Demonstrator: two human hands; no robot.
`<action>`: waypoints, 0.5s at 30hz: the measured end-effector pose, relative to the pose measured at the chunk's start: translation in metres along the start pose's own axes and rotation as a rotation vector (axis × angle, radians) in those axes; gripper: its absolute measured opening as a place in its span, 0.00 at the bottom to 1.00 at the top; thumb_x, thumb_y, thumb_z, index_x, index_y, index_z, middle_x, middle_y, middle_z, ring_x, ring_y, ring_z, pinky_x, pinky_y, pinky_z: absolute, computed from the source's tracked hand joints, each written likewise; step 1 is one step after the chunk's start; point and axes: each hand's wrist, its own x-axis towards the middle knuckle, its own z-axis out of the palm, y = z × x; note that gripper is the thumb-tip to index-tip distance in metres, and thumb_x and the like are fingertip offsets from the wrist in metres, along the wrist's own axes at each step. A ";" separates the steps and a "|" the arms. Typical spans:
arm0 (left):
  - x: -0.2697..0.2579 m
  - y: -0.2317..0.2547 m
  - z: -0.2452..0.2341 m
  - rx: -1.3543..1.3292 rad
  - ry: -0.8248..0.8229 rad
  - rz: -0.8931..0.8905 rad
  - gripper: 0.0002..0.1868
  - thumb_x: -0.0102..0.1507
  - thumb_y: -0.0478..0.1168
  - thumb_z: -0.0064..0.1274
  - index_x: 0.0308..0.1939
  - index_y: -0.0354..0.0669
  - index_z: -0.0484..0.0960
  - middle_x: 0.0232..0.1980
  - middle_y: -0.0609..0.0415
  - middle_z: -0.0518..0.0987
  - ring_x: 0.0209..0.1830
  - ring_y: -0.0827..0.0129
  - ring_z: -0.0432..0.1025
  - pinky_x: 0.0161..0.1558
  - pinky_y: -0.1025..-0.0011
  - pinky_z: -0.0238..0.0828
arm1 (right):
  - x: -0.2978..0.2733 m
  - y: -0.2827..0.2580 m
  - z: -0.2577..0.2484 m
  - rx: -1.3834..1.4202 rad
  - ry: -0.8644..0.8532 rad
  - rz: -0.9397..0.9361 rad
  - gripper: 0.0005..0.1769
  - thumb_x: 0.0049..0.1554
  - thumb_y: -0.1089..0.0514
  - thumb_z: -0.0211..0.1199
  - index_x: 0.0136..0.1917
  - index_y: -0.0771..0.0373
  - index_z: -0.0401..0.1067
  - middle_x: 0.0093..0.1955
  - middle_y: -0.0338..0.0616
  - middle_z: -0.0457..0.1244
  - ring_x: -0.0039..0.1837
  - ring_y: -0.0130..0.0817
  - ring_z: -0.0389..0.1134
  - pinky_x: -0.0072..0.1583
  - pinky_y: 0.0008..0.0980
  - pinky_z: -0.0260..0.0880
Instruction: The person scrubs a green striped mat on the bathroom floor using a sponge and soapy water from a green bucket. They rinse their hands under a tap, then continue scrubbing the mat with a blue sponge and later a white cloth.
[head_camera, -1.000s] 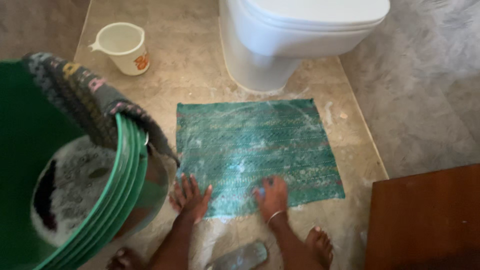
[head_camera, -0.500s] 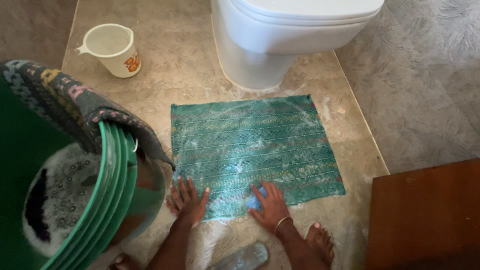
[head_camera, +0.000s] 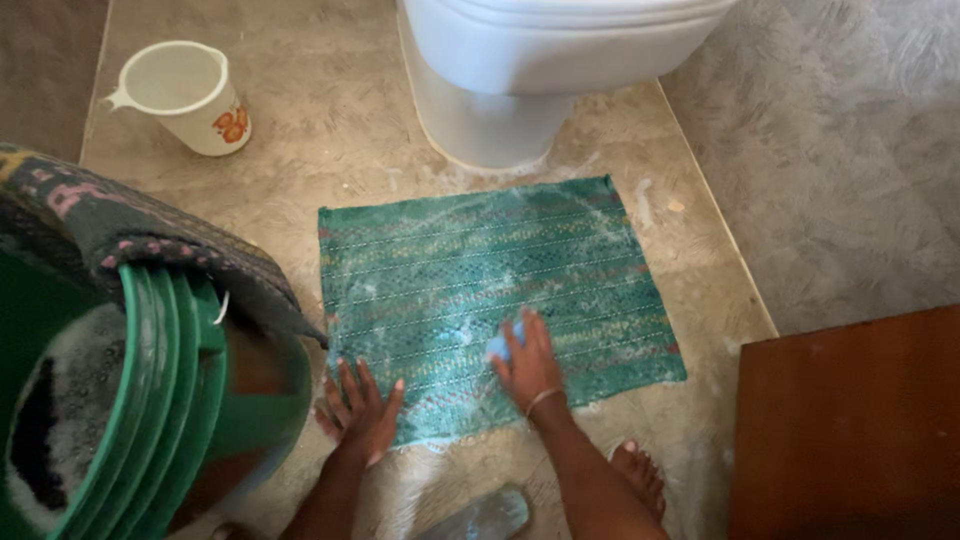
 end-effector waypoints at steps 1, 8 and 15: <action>0.000 -0.002 0.001 -0.001 0.006 0.003 0.53 0.63 0.77 0.27 0.81 0.58 0.27 0.84 0.57 0.17 0.83 0.50 0.14 0.73 0.36 0.13 | 0.007 0.002 0.003 -0.040 0.015 0.085 0.34 0.56 0.46 0.64 0.70 0.65 0.67 0.77 0.70 0.49 0.79 0.68 0.46 0.77 0.54 0.45; 0.002 0.000 -0.003 0.026 -0.035 0.001 0.54 0.63 0.78 0.28 0.81 0.57 0.25 0.83 0.55 0.15 0.82 0.48 0.13 0.71 0.37 0.10 | 0.026 0.011 0.011 -0.008 -0.098 0.097 0.35 0.55 0.47 0.64 0.69 0.68 0.66 0.79 0.71 0.45 0.80 0.65 0.45 0.78 0.51 0.43; 0.002 -0.006 0.006 0.048 0.009 0.014 0.53 0.63 0.78 0.28 0.81 0.56 0.29 0.84 0.54 0.19 0.82 0.49 0.13 0.72 0.36 0.11 | 0.049 -0.009 0.009 0.160 0.081 0.265 0.28 0.62 0.51 0.58 0.71 0.66 0.66 0.79 0.69 0.50 0.79 0.63 0.51 0.80 0.47 0.49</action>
